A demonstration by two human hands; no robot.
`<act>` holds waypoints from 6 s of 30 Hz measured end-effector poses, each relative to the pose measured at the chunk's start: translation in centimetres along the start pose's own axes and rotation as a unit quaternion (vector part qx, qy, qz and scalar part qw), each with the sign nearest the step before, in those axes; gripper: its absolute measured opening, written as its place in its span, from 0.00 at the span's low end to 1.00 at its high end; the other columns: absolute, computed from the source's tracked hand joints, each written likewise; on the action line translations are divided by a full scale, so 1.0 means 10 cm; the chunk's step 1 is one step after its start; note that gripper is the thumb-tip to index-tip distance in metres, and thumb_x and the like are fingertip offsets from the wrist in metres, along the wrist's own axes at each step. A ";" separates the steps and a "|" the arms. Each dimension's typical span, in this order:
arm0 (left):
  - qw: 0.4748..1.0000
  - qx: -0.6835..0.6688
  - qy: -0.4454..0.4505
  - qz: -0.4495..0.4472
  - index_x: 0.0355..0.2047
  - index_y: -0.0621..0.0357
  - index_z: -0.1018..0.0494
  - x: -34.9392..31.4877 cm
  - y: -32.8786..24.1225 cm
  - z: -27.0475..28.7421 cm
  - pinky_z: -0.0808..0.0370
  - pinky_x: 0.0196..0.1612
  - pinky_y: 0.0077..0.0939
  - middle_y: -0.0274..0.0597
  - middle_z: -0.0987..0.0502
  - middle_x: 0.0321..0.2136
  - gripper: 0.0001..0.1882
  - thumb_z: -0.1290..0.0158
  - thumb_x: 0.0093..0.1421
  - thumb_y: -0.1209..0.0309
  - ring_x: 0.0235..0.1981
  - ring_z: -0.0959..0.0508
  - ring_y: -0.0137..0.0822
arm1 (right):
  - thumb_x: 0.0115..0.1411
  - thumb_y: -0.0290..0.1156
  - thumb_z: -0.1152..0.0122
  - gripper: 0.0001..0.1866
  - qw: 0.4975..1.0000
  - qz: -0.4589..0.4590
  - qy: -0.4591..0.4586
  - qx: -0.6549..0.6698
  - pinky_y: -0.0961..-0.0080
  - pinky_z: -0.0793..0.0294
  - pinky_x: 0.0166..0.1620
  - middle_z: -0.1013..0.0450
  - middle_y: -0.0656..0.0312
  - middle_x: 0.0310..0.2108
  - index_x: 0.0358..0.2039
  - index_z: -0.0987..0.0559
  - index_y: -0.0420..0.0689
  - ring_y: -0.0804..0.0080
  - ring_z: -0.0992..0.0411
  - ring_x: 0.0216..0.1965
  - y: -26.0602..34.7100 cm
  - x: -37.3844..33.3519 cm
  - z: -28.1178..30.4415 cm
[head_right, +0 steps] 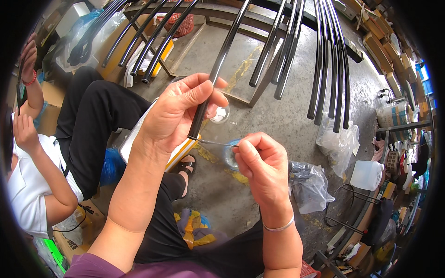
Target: The person sits on the floor and repeatedly picks up long black tubes from a metal rack. They use a small brush to apply a substance from a container onto the end of each tube, then place the tube back on the rack. Another person sits nearby handling similar tubes.
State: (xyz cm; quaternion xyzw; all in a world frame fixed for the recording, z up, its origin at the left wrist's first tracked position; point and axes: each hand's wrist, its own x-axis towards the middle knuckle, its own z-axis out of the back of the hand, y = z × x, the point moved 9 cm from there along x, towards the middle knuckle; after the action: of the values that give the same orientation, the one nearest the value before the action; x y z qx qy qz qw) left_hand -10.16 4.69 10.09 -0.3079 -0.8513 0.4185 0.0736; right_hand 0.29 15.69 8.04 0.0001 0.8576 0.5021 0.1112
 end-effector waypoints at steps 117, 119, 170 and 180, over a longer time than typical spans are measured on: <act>0.999 0.020 0.006 0.044 0.37 0.62 0.29 0.01 0.27 -0.35 0.31 0.32 0.15 0.37 0.25 0.25 0.17 0.38 0.52 0.67 0.28 0.26 0.26 | 0.59 0.24 0.45 0.07 0.999 0.030 0.018 0.005 0.88 0.51 0.20 0.37 0.67 0.20 0.25 0.27 0.35 0.86 0.46 0.17 0.28 -0.25 0.22; 0.999 0.018 0.007 0.044 0.37 0.61 0.29 0.01 0.27 -0.35 0.31 0.32 0.15 0.38 0.25 0.25 0.17 0.38 0.52 0.67 0.28 0.26 0.26 | 0.59 0.24 0.45 0.07 0.999 0.028 0.019 0.001 0.88 0.51 0.20 0.37 0.68 0.20 0.25 0.27 0.35 0.87 0.46 0.17 0.27 -0.25 0.21; 0.999 0.002 0.045 0.021 0.41 0.68 0.30 -0.02 0.17 -0.48 0.31 0.33 0.15 0.42 0.22 0.27 0.19 0.44 0.58 0.64 0.26 0.30 0.24 | 0.58 0.22 0.45 0.06 1.000 0.010 0.017 0.022 0.88 0.49 0.20 0.35 0.66 0.22 0.24 0.28 0.36 0.87 0.45 0.17 0.21 -0.22 0.15; 0.998 -0.029 0.040 0.025 0.41 0.69 0.29 -0.01 0.19 -0.42 0.32 0.33 0.15 0.39 0.25 0.24 0.16 0.46 0.60 0.66 0.26 0.30 0.25 | 0.58 0.25 0.43 0.06 0.999 0.023 0.024 0.023 0.88 0.49 0.21 0.35 0.68 0.22 0.25 0.27 0.37 0.87 0.45 0.18 0.21 -0.20 0.14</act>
State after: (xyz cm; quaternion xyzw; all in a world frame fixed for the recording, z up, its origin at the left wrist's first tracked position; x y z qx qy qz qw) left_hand -7.58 8.34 11.33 -0.3475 -0.8515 0.3826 0.0885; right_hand 2.28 17.70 9.63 0.0102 0.8713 0.4844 0.0786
